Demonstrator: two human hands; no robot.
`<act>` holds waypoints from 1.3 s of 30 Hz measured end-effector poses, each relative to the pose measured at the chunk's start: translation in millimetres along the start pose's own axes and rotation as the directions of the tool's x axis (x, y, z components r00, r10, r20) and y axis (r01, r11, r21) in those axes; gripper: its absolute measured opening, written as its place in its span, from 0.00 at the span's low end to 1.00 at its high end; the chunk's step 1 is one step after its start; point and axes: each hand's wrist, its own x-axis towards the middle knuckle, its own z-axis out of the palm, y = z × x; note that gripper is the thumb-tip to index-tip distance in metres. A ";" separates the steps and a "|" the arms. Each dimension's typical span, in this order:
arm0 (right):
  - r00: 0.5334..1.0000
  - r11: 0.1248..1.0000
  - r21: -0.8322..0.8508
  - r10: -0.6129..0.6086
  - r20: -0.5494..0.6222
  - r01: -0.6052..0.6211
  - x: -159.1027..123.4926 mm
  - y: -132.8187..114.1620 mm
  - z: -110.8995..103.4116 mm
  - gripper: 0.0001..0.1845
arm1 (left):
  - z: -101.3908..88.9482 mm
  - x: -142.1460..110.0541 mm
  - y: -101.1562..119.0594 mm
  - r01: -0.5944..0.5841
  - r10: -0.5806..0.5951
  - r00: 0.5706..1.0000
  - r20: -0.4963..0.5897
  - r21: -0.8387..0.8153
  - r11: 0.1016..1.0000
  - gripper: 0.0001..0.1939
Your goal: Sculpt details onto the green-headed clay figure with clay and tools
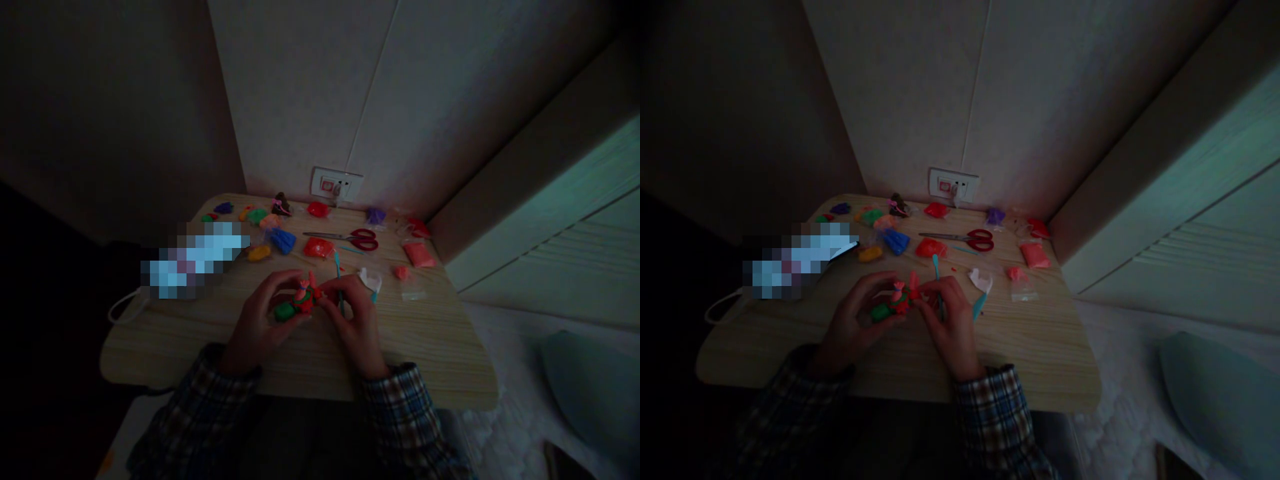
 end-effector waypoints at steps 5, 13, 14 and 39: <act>1.000 0.999 -0.028 0.026 0.007 -0.026 -0.8 4.4 -0.4 0.05 | -0.5 2.1 -0.4 0.014 -0.013 0.998 -0.057 0.013 1.000 0.23; 0.968 0.897 -0.442 0.130 0.213 -0.023 -2.5 15.7 11.3 0.10 | -2.4 4.0 -0.8 0.038 -0.033 0.986 -0.165 0.024 0.999 0.23; 0.964 0.886 -0.464 0.138 0.228 -0.017 -3.2 14.6 12.0 0.10 | -2.7 3.9 -0.2 0.044 -0.040 0.984 -0.171 0.020 0.999 0.23; 0.926 0.648 -0.731 0.102 0.364 0.216 128.8 108.8 -79.9 0.14 | -11.9 7.4 2.4 0.238 -0.299 0.910 -0.289 -0.228 0.944 0.19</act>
